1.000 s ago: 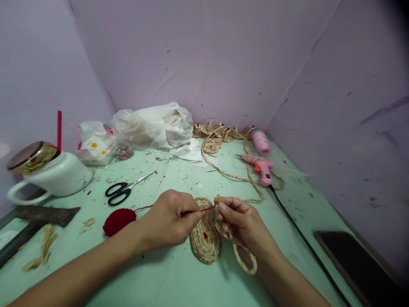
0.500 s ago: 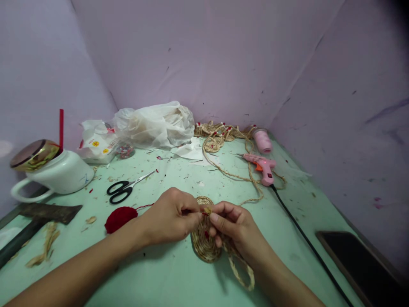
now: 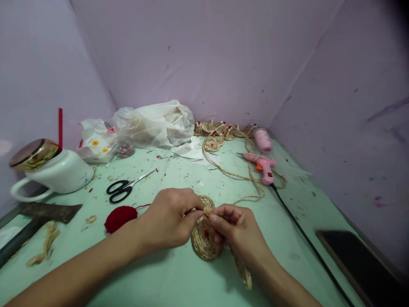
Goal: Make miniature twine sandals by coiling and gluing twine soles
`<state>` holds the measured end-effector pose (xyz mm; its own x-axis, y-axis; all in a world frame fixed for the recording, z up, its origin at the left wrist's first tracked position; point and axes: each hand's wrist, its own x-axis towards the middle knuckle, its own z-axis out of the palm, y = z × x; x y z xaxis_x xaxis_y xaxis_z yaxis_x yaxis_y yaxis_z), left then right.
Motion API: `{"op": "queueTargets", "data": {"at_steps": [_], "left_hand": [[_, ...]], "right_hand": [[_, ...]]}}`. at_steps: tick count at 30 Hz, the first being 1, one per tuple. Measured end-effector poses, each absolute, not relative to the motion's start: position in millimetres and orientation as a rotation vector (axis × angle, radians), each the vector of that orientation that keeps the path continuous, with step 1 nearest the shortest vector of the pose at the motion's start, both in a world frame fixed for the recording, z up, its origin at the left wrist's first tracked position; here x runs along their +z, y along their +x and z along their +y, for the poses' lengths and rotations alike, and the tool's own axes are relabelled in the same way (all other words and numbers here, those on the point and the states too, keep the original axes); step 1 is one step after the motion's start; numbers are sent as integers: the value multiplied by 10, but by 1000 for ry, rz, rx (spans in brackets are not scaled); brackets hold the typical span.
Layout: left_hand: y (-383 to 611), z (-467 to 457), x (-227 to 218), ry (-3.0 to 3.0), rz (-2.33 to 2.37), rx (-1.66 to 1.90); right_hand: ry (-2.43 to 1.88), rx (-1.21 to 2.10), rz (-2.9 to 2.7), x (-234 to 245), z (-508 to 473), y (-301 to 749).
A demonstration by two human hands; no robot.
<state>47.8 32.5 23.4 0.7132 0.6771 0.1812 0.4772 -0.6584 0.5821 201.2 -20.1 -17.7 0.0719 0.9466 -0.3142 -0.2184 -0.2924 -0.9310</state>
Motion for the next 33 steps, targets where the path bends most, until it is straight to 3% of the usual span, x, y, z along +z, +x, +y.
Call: {"op": "queueTargets", "data": {"at_steps": [7,11,16,20,23,27,30,33], "left_hand": [[509,398,185,1950,795,468],[594,320,-17,1674,881,587],[644,63,-97,2329,834,659],[571,121,22,2661,745,613],[514,297,97,2414,750,524],[541,394,38,1751,801,541],[619,251,-93,1640,842,684],[665,51,-169,2070,851,745]], "right_hand": [[-1106,1699,-1066,-131,-279,2040],[-1085,1534,-896,-161,-270,2021],[-1350,1202,-887,-237,-233,2016],[-1465,869,-1403,-276,-265,2073],[-1325,1024,-1645,-242,-303,2085],[-1117,1502,-1210,-176,-319,2019],[-1167,1407,-942,-185,-303,1956],[-1325,1207,-901,-243,-281,1933]]}}
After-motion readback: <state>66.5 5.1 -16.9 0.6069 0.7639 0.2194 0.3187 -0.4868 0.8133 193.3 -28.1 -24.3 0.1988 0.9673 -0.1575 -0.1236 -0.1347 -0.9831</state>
